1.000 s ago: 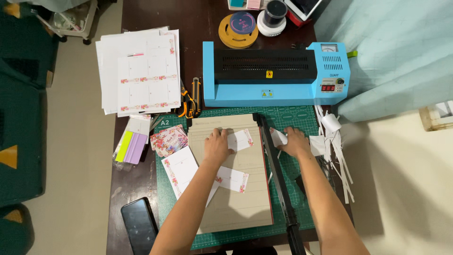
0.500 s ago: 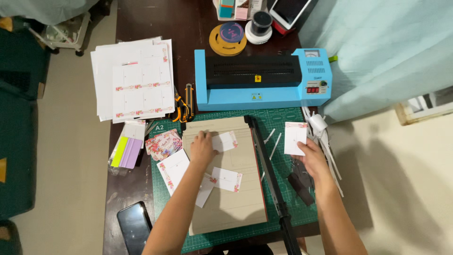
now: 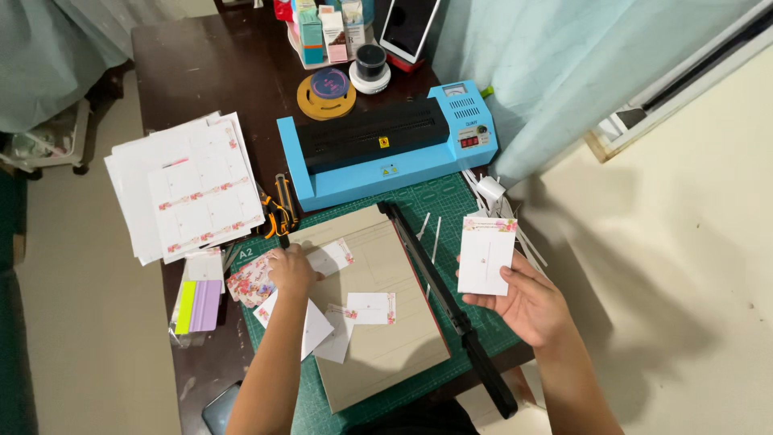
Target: The person uses a paper trimmer to cut small printed cards from a larger sheet. They align the paper, press down the trimmer handle to cut, and then separate the cut pieces, repeating the process for multiple cards.
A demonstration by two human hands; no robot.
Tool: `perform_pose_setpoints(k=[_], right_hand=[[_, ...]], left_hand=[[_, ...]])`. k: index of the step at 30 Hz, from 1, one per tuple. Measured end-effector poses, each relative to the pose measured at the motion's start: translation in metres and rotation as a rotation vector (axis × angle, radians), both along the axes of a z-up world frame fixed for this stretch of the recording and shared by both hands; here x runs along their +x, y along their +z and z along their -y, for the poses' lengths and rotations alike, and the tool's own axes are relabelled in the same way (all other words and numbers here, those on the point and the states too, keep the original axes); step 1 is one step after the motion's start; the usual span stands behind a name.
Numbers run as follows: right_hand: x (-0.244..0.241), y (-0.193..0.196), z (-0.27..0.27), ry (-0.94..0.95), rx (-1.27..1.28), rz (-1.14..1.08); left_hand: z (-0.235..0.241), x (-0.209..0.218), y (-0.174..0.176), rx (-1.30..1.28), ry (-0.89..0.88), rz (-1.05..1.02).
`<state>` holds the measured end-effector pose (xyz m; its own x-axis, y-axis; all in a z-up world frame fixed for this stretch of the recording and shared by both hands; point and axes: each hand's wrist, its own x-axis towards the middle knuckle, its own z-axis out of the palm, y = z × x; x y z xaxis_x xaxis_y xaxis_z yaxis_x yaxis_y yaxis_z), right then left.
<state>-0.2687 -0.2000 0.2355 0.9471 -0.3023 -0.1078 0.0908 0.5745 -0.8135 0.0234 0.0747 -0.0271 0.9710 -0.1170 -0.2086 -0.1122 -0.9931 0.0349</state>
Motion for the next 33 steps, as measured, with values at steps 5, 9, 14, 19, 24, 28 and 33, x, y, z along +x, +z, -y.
perform_pose_setpoints(k=[5, 9, 14, 19, 24, 28, 33], right_hand=[[-0.006, -0.007, -0.019, -0.013, 0.033, 0.015], [-0.010, -0.009, -0.029, 0.010, 0.072, 0.012], [-0.018, -0.001, -0.046, -0.061, 0.102, -0.057], [-0.024, -0.013, -0.053, -0.080, 0.125, -0.078], [-0.022, -0.014, -0.056, -0.122, 0.121, -0.133], [-0.019, -0.022, -0.056, -0.174, 0.241, -0.174], [-0.015, -0.019, -0.063, -0.175, 0.204, -0.192]], left_hand=[[-0.019, 0.027, -0.037, -0.096, -0.040, -0.103], [-0.029, 0.015, -0.014, -0.157, 0.012, -0.055], [-0.041, 0.025, -0.036, -0.275, 0.036, -0.132], [-0.042, 0.018, -0.014, -0.382, 0.092, -0.149], [-0.041, 0.015, 0.000, -0.508, 0.211, -0.085], [-0.051, 0.020, 0.004, -0.667, 0.351, -0.159], [-0.049, -0.017, 0.065, -0.829, 0.348, -0.369]])
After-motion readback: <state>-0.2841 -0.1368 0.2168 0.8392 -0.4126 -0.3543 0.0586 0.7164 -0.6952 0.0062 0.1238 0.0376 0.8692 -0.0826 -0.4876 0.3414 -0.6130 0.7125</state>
